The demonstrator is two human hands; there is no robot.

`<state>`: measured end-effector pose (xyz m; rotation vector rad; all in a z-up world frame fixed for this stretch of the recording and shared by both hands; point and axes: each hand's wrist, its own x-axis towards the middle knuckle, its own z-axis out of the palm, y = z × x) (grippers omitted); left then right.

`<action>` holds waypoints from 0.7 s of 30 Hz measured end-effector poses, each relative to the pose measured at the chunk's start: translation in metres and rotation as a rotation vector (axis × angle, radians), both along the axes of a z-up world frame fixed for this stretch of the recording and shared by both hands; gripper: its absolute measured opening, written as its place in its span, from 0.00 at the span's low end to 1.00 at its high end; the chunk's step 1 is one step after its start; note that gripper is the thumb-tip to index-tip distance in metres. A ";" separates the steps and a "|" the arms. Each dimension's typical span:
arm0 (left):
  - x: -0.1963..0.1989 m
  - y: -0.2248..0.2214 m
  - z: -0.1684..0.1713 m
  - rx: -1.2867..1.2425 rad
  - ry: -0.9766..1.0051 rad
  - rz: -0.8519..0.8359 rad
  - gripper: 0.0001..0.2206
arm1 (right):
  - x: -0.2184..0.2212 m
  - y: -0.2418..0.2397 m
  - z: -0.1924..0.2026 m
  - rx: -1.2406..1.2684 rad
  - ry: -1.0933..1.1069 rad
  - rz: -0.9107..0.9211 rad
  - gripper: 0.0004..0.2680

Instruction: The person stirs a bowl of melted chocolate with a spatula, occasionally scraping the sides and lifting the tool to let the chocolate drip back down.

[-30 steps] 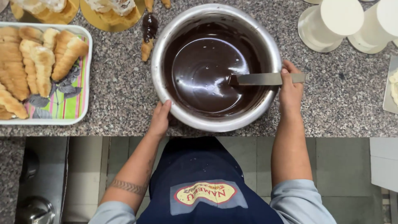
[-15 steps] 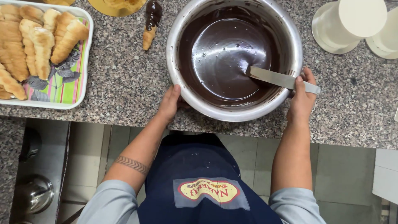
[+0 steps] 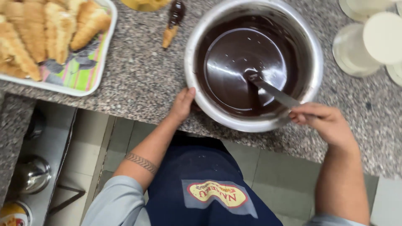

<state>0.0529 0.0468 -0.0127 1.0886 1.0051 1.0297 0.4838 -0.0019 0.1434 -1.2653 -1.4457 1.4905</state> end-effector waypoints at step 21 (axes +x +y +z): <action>0.000 0.007 0.010 -0.119 -0.007 -0.074 0.32 | -0.145 0.100 0.018 0.202 -1.309 0.164 0.22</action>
